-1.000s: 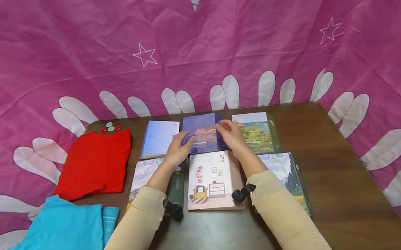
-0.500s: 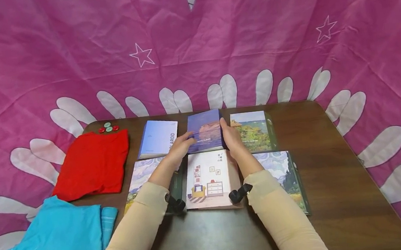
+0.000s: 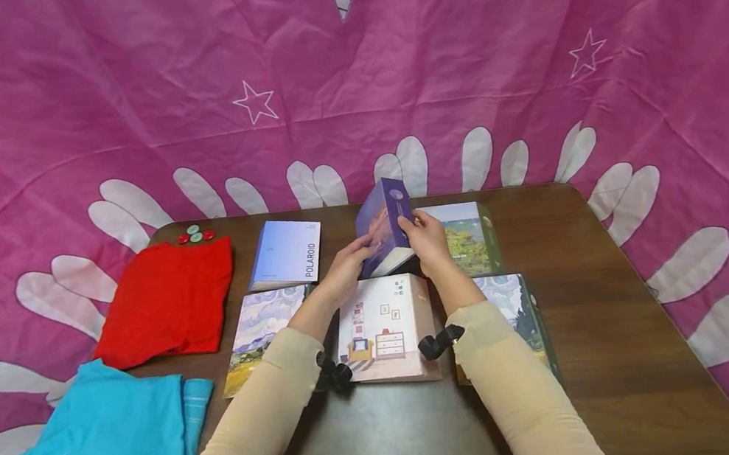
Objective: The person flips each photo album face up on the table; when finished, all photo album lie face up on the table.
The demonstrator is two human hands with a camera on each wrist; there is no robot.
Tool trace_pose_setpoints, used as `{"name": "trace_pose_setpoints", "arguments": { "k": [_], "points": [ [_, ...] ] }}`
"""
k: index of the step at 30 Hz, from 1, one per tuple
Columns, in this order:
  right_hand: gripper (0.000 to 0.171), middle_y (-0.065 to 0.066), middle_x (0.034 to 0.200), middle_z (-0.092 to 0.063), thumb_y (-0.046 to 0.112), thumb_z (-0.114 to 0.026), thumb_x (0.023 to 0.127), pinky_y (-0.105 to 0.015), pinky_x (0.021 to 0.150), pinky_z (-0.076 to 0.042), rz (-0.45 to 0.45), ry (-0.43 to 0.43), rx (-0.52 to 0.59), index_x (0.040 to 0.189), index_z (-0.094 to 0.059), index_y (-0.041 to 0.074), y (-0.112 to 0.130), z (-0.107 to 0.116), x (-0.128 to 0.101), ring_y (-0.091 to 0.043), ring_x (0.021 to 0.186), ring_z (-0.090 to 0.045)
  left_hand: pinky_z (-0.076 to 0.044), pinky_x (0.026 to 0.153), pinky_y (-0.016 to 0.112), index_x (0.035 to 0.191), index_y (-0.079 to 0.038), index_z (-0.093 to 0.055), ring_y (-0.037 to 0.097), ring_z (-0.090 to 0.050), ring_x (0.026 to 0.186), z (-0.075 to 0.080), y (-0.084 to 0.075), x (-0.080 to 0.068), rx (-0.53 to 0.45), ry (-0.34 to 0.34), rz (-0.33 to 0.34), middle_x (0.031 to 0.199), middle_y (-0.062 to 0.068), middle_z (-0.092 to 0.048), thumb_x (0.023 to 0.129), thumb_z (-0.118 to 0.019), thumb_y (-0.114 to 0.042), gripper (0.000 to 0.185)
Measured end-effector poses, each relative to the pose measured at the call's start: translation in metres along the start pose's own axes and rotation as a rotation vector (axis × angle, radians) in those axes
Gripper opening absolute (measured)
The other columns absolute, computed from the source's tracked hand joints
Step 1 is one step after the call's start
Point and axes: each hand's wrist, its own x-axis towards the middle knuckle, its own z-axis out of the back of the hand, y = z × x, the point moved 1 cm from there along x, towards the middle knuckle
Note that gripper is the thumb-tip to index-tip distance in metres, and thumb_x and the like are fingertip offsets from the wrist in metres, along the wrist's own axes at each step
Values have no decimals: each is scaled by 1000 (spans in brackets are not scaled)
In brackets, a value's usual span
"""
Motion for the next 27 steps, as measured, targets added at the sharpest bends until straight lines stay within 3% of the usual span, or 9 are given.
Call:
{"name": "trace_pose_setpoints", "arguments": {
  "k": [4,7,13,18,23,27],
  "points": [
    [45,-6,119,-61,24,-57,105,-25,77,-55,33,5,6,146,-53,7,10,2,-2,-14,93,-64,-19,124,42,159,-19,-36,25,-25,152,-12,-3,5,-83,26,-1,163,4,-32,99,-60,-28,64],
    [42,0,110,-60,22,-57,104,-21,70,-53,50,-3,4,144,-56,7,14,4,-4,-9,84,-61,-20,123,43,159,-23,-36,26,-28,151,-17,-5,6,-97,35,-9,163,4,-33,100,-60,-32,64],
    [42,-5,130,-58,26,-47,108,-30,82,-47,95,-31,30,146,-55,13,19,7,-10,-12,96,-59,-32,118,50,158,-19,-38,25,-39,145,-23,-17,5,-46,38,-144,156,7,-44,104,-57,-29,58],
    [39,0,122,-62,25,-51,107,-33,85,-49,111,6,32,143,-58,13,16,0,-7,-11,100,-61,-44,110,45,156,-9,-40,28,-50,136,-19,-29,1,34,-42,-265,150,15,-50,104,-57,-17,55],
    [47,-8,133,-60,31,-56,105,-40,102,-49,73,99,-19,146,-53,8,7,-8,-1,-22,121,-58,-44,111,37,154,-5,-41,28,-52,134,-11,-36,-4,150,-142,-289,152,12,-48,103,-60,-20,56],
    [64,-16,153,-43,38,-58,104,-48,114,-39,4,197,-111,155,-38,4,-4,-9,4,-34,140,-43,-42,112,36,153,-3,-42,27,-47,139,0,-40,-7,205,-170,-310,159,9,-38,103,-59,-23,56]
  ]
}}
